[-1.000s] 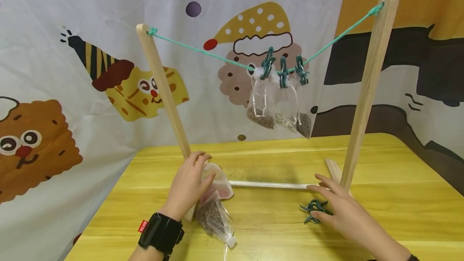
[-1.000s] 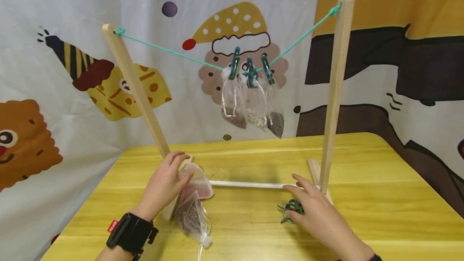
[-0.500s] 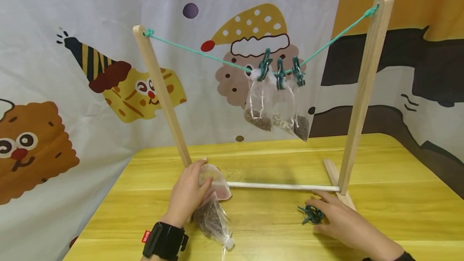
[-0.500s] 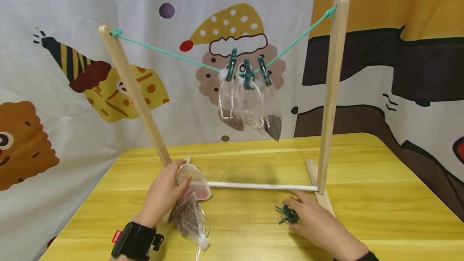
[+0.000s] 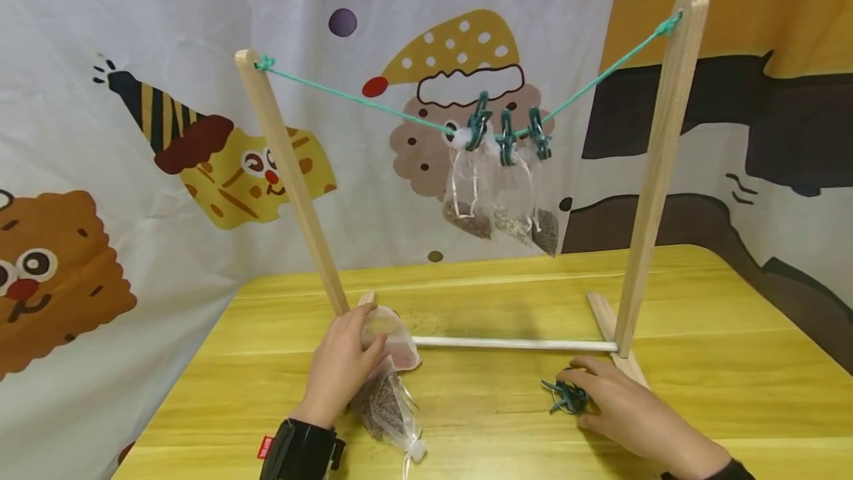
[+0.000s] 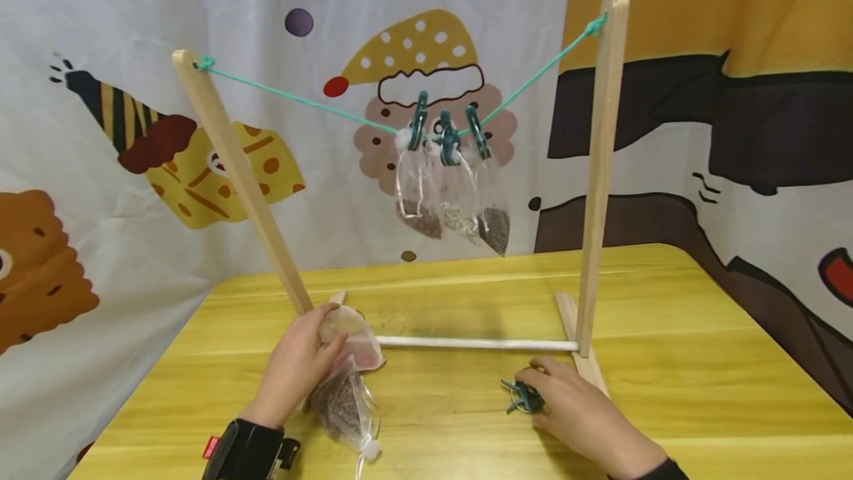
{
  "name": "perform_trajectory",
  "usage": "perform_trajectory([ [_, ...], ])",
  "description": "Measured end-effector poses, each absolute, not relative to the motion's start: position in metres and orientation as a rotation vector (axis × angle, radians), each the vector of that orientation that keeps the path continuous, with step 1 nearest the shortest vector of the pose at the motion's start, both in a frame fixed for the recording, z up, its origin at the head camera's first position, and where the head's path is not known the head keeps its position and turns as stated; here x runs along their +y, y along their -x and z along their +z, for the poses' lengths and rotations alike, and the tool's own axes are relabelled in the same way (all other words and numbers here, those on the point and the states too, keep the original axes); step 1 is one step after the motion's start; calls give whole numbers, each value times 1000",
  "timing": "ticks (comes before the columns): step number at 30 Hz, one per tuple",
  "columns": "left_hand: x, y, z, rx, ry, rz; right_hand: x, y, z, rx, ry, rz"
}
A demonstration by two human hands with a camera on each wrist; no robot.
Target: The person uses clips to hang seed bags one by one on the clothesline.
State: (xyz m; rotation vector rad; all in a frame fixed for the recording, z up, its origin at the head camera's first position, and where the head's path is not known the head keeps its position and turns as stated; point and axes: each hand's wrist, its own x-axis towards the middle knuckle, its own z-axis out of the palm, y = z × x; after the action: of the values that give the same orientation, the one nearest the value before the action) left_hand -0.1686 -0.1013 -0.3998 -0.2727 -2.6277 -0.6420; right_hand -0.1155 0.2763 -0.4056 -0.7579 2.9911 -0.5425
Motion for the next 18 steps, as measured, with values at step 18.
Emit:
perform_trajectory([
  [18, -105, 167, -404, -2510, 282, -577, 265, 120, -411, 3120, 564, -380],
])
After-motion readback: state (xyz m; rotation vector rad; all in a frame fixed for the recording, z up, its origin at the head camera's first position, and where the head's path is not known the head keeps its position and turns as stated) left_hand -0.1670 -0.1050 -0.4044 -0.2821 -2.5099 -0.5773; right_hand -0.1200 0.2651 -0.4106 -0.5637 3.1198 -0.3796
